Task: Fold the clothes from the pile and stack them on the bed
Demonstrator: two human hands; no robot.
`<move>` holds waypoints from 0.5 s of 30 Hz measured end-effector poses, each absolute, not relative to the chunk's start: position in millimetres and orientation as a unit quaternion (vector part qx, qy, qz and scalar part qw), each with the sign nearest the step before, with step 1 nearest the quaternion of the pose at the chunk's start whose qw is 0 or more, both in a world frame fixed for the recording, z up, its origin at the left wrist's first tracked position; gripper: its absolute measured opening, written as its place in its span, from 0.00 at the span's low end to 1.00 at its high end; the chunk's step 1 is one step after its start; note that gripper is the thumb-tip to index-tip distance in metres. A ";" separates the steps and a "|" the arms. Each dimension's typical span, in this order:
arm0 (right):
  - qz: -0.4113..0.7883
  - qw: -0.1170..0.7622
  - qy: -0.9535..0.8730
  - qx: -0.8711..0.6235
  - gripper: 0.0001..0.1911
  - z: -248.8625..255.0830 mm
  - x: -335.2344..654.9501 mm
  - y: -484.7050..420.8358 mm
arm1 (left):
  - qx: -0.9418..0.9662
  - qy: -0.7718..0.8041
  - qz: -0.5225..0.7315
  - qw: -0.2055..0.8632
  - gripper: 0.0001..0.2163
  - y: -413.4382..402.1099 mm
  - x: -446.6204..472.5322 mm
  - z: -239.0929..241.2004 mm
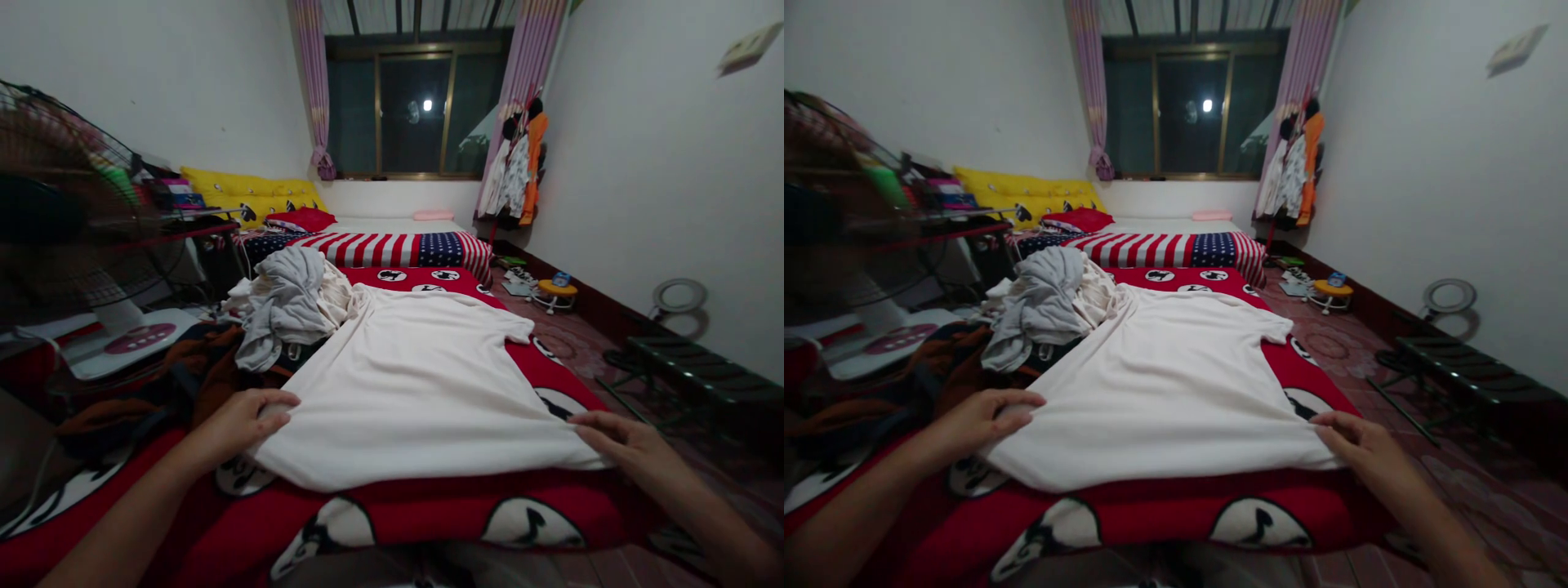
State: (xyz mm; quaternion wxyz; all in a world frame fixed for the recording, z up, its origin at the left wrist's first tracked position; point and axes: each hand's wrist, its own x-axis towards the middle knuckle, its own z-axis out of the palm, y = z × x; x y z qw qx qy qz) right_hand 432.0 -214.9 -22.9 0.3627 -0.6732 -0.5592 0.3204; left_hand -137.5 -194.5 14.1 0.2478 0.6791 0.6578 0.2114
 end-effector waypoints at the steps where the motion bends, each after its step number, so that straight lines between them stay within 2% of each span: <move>1: 0.318 0.328 -0.588 -0.668 0.20 -23.3 437.4 -215.0 | 0.691 0.657 0.187 0.238 0.19 -196.1 -138.1 15.5; 4: 0.292 0.225 -0.666 -0.649 0.20 -16.2 447.4 -212.8 | 0.715 0.669 0.096 0.176 0.14 -198.6 -137.7 27.4; 6: 0.229 0.199 -0.692 -0.655 0.19 -5.3 444.2 -206.2 | 0.723 0.682 0.051 0.098 0.12 -195.4 -130.5 40.8; 9: 0.127 0.239 -0.698 -0.663 0.17 11.0 416.7 -187.4 | 0.760 0.645 0.080 0.010 0.13 -180.2 -100.8 57.4; 12: 0.099 0.299 -0.723 -0.614 0.17 13.9 370.2 -167.3 | 0.825 0.540 0.161 0.040 0.14 -159.1 -55.6 54.2; 15: 0.106 0.296 -0.779 -0.543 0.22 2.3 336.3 -156.9 | 0.865 0.448 0.210 0.087 0.25 -147.9 -21.1 31.0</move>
